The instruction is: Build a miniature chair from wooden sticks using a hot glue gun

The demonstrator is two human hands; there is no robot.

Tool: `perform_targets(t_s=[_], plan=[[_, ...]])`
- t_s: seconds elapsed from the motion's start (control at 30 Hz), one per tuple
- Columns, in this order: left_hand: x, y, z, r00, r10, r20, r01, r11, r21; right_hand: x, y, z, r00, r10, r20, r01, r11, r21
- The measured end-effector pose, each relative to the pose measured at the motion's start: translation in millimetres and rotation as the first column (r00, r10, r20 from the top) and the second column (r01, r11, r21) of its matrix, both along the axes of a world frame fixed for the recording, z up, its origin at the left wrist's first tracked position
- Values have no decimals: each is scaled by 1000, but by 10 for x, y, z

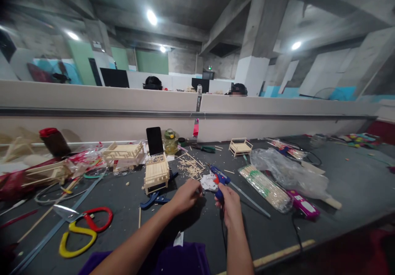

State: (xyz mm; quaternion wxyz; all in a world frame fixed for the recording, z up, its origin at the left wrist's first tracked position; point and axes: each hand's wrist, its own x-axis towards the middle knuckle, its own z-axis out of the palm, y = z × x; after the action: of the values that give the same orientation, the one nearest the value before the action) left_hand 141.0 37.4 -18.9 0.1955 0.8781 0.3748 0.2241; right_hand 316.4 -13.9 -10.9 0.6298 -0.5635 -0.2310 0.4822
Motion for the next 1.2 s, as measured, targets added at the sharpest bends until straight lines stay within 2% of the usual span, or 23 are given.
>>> perform_targets(t_s=[0.1, 0.17, 0.23, 0.33, 0.4, 0.47, 0.57, 0.67, 0.83, 0.93, 1.2], plan=[[-104, -139, 103, 986, 34, 162, -37, 999, 17, -46, -29, 41, 996, -53, -67, 59, 993, 100], [-245, -242, 185, 937, 89, 339, -92, 996, -9, -85, -60, 96, 993, -81, -88, 98, 974, 204], [-448, -322, 266, 862, 165, 479, -148, 986, -74, -144, -87, 171, 993, -51, -108, 78, 960, 270], [-822, -347, 341, 685, 311, 659, -256, 949, -182, -288, -97, 308, 983, 59, -175, 0, 949, 315], [-1063, -302, 336, 531, 415, 739, -333, 904, -268, -424, -84, 405, 977, 75, -199, -2, 938, 347], [-1262, -236, 290, 392, 468, 792, -360, 870, -336, -585, -62, 488, 983, 63, -174, 16, 909, 417], [-1454, -163, 206, 278, 516, 810, -372, 835, -405, -855, -20, 530, 996, 70, -58, -28, 840, 541], [-1540, -151, 173, 231, 524, 820, -381, 824, -420, -1133, 26, 426, 980, 169, 100, -196, 806, 559], [-1545, -191, 223, 170, 548, 819, -338, 813, -474, -1475, 34, 150, 922, 331, 199, -386, 783, 488], [-1526, -208, 237, 148, 546, 825, -314, 817, -484, -1539, -6, 76, 891, 369, 265, -453, 764, 459], [-1544, -188, 161, 124, 540, 833, -291, 822, -489, -1557, -9, 15, 843, 395, 365, -523, 760, 386]])
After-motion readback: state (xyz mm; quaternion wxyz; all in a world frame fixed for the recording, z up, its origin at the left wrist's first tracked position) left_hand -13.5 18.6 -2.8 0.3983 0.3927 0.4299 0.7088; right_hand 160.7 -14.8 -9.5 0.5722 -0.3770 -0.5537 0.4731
